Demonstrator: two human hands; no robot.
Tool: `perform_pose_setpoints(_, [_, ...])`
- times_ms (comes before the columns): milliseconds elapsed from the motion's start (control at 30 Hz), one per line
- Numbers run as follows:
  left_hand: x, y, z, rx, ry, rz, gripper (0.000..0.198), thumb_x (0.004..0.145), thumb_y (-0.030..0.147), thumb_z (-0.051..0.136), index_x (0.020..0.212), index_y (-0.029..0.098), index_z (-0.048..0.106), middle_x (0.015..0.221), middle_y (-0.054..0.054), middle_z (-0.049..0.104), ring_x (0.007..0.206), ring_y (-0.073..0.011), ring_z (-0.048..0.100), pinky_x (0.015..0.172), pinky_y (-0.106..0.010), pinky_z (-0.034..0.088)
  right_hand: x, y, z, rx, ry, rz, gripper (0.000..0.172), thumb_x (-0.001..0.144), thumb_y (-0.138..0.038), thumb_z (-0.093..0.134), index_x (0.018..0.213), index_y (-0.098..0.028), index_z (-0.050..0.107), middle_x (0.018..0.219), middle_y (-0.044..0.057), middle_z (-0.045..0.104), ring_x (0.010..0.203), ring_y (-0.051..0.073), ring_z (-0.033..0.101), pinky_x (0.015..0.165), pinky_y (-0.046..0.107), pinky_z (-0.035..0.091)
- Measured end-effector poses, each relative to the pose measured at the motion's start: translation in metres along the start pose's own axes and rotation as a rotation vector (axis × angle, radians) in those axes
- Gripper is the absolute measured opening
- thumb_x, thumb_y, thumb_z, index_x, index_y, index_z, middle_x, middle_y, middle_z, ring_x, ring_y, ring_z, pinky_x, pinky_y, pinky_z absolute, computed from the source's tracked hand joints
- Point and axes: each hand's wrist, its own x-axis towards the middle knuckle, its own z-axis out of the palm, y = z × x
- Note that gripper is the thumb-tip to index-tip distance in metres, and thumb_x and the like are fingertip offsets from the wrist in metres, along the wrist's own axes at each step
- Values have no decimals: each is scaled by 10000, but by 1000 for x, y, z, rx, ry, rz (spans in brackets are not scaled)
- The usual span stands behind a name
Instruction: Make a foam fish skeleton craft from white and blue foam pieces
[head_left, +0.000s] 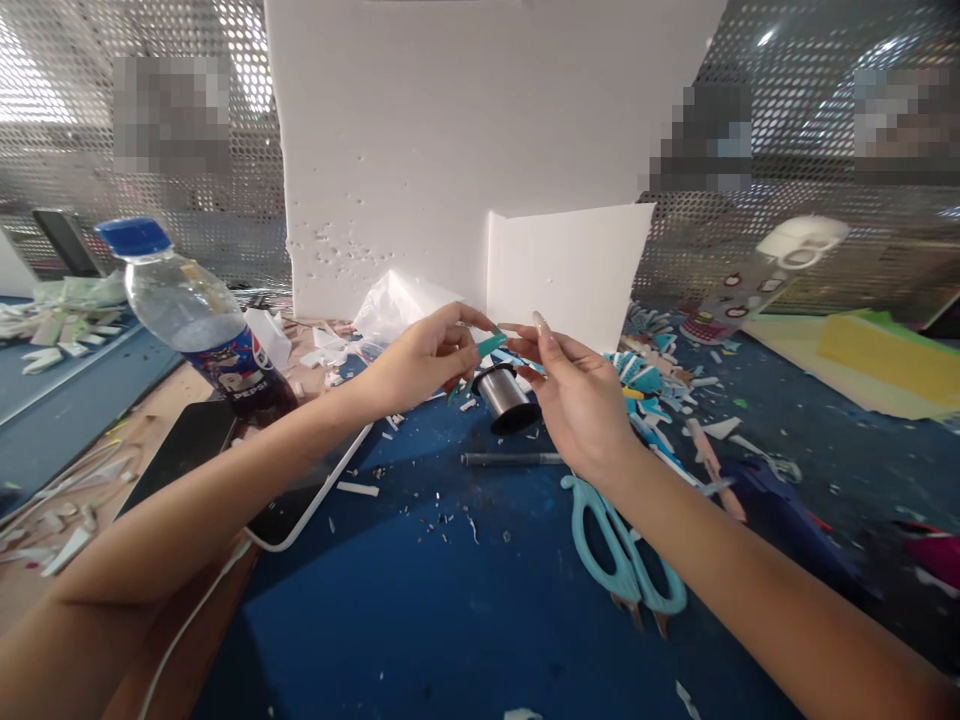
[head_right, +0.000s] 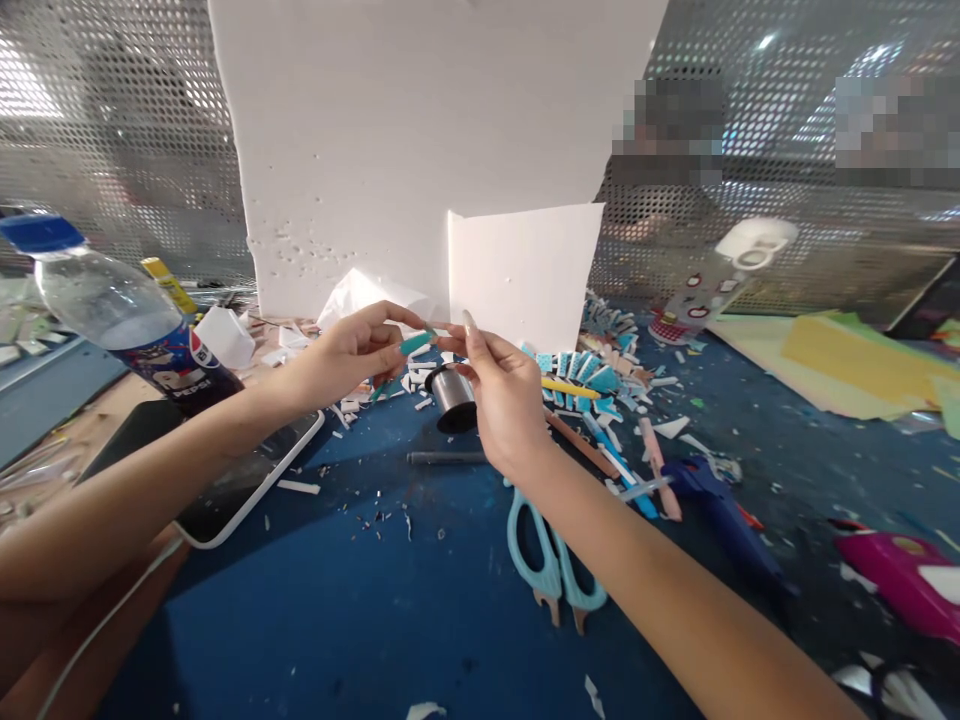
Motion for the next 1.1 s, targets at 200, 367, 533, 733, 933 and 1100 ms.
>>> perform_pose_setpoints(200, [-3, 0, 4, 67, 11, 73, 188, 888, 151, 403, 1076, 162, 419, 621, 44, 420, 501, -61, 383, 455, -214, 333, 1, 1, -1, 29, 29, 68, 85, 761, -279, 657, 795, -225, 712, 744, 2, 680, 665, 95, 566, 534, 232, 403])
perform_pose_setpoints(367, [-7, 4, 5, 238, 13, 167, 230, 877, 133, 409, 1104, 163, 402, 646, 35, 412, 572, -81, 413, 519, -226, 361, -1, 3, -1, -65, -4, 140, 113, 677, -267, 727, 716, -178, 670, 535, -22, 593, 436, 67, 387, 421, 236, 288])
perform_pose_setpoints(533, [-6, 6, 5, 415, 46, 197, 236, 872, 129, 414, 1106, 155, 407, 623, 37, 430, 601, -95, 429, 576, -246, 375, -4, 2, 0, -201, -110, 87, 146, 708, -302, 703, 646, -177, 661, 546, -2, 602, 457, 80, 428, 441, 245, 303])
perform_pose_setpoints(733, [-7, 7, 4, 501, 82, 202, 244, 874, 115, 391, 1116, 146, 400, 604, 50, 404, 564, -93, 388, 562, -253, 355, -2, 3, -3, -212, -349, 117, 224, 766, -378, 656, 670, -176, 661, 541, -13, 568, 444, 67, 394, 446, 250, 266])
perform_pose_setpoints(933, [-5, 3, 1, 501, 119, 190, 228, 873, 114, 379, 1095, 144, 419, 575, 60, 382, 543, -91, 379, 554, -253, 344, -1, 7, -6, -191, -499, 132, 235, 809, -401, 607, 741, -179, 641, 518, -36, 520, 435, 68, 336, 443, 256, 201])
perform_pose_setpoints(1100, [-3, 0, 0, 493, 110, 141, 221, 860, 142, 387, 1075, 155, 434, 555, 67, 362, 531, -94, 362, 553, -259, 340, 1, 9, -9, -85, -522, 180, 246, 823, -415, 588, 731, -188, 611, 503, -51, 458, 464, 76, 345, 467, 249, 220])
